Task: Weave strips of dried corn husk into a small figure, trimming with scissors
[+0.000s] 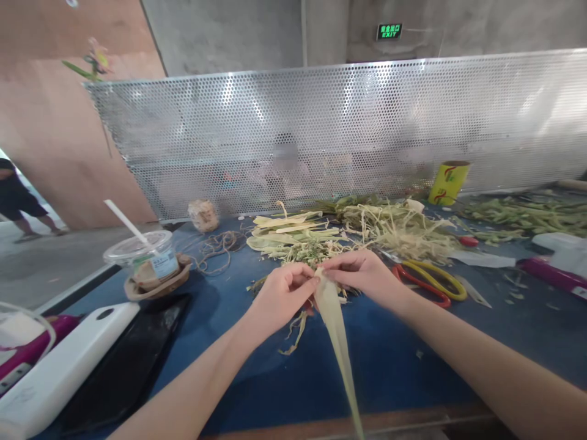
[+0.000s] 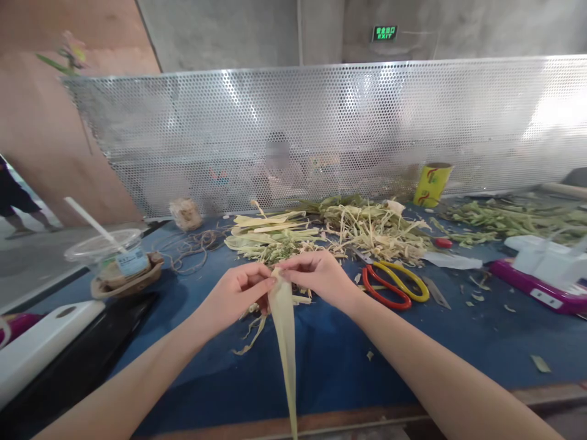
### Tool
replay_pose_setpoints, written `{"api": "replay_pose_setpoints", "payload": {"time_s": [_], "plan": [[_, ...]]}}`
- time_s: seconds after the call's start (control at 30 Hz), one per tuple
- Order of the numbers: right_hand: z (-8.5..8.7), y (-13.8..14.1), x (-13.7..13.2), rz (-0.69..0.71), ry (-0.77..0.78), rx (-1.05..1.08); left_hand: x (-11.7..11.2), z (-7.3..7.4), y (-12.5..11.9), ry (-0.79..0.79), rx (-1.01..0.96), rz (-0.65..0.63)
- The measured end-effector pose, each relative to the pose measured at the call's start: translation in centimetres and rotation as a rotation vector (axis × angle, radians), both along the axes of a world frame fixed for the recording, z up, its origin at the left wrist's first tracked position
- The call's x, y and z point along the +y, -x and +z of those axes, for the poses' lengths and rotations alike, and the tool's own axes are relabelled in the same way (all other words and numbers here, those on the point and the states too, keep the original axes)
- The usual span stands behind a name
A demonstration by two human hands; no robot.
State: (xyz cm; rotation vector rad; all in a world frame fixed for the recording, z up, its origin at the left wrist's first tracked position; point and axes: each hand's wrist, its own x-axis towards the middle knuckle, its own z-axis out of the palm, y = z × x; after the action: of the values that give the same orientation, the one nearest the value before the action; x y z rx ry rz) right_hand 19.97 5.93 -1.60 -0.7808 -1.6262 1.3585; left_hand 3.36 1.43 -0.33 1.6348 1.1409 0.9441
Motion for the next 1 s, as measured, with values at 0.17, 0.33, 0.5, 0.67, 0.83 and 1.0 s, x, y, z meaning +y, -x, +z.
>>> {"api": "replay_pose_setpoints", "payload": {"time_s": [0.17, 0.33, 0.5, 0.67, 0.83, 1.0], "plan": [[0.1, 0.0, -0.1, 0.028, -0.006, 0.044, 0.1, -0.2, -0.3, 0.08, -0.078, -0.015], [0.1, -0.2, -0.4, 0.045, -0.133, 0.006, 0.3, -0.6, -0.4, 0.25, -0.296, -0.048], [-0.1, -0.4, -0.5, 0.009, -0.327, -0.078, 0.5, -1.1, -0.2, 0.339, -0.386, -0.096], [0.0, -0.7, -0.4, 0.095, -0.361, -0.083, 0.4, -1.2, -0.2, 0.338, -0.39, -0.07], [0.0, -0.9, -0.1, 0.188, -0.381, -0.055, 0.2, -0.9, -0.2, 0.312, -0.4, -0.083], [-0.1, -1.0, 0.0, 0.191, -0.306, -0.003, 0.4, -1.0, 0.1, 0.256, -0.346, -0.137]]}}
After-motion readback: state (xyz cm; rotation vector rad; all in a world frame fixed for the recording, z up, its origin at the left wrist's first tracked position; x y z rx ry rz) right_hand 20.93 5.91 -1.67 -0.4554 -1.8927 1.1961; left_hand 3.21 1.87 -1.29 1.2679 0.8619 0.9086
